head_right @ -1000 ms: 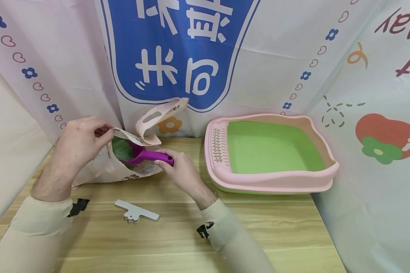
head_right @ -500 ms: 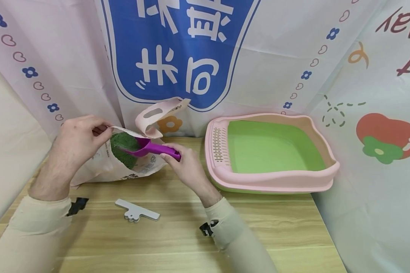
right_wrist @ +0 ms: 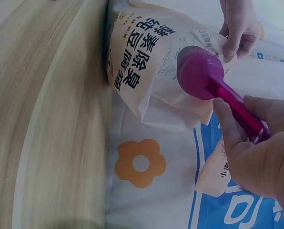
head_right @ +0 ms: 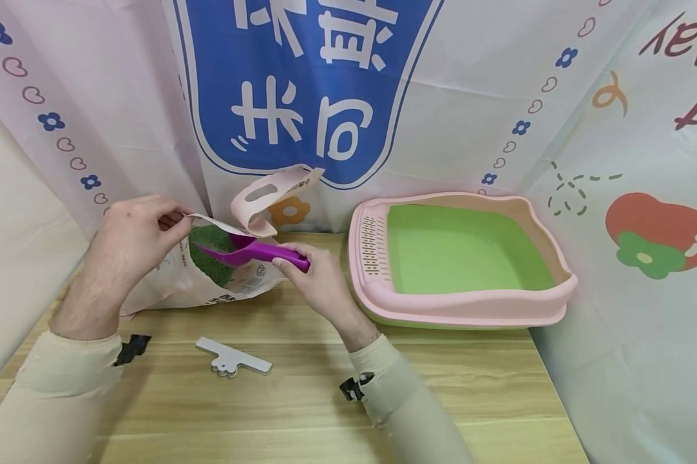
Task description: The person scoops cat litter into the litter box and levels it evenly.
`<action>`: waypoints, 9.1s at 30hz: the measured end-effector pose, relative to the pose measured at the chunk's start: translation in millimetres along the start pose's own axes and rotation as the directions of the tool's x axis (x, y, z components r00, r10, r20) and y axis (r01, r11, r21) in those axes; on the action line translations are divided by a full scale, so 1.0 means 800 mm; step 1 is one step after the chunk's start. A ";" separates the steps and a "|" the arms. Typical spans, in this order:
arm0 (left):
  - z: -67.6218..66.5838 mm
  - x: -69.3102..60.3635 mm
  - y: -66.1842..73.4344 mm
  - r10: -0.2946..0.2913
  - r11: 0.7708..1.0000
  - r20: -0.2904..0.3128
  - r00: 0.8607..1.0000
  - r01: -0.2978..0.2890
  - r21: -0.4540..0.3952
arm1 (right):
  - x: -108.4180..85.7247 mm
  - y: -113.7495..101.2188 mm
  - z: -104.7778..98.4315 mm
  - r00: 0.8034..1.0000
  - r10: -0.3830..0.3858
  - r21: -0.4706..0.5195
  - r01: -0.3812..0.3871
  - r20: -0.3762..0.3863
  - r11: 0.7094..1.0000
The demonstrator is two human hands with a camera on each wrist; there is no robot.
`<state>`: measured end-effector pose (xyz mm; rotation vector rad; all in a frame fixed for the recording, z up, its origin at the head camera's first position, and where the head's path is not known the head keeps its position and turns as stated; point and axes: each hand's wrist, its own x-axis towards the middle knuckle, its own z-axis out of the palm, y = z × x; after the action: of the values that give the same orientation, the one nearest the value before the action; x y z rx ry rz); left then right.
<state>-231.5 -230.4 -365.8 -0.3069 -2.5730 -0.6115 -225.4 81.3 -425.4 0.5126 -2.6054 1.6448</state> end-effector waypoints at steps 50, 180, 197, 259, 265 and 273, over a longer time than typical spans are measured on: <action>-0.003 0.004 -0.007 -0.023 1.000 -0.016 1.000 0.023 -0.015 | -0.053 -0.011 -0.113 0.992 0.046 -0.065 -0.039 0.117 0.997; -0.001 0.009 -0.010 0.000 1.000 -0.003 1.000 0.000 -0.011 | -0.083 0.111 -0.352 0.864 0.369 -0.306 -0.474 -0.343 0.826; -0.002 0.009 -0.012 -0.007 1.000 0.007 1.000 0.007 0.001 | -0.081 0.118 -0.354 0.879 0.327 -0.414 -0.457 -0.348 0.787; 0.000 0.008 -0.012 0.008 1.000 -0.010 1.000 -0.009 -0.015 | -0.078 0.124 -0.373 0.844 0.341 -0.487 -0.522 -0.414 0.701; -0.001 0.007 -0.011 -0.010 1.000 0.006 1.000 0.010 -0.014 | -0.079 0.123 -0.375 0.846 0.329 -0.488 -0.516 -0.421 0.704; 0.000 0.007 -0.010 -0.013 1.000 0.012 1.000 0.014 -0.013 | -0.079 0.120 -0.377 0.838 0.336 -0.487 -0.529 -0.430 0.695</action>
<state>-238.7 -236.9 -365.6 -0.2984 -2.5854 -0.6330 -240.5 401.8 -387.2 -0.4067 -2.8916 0.7475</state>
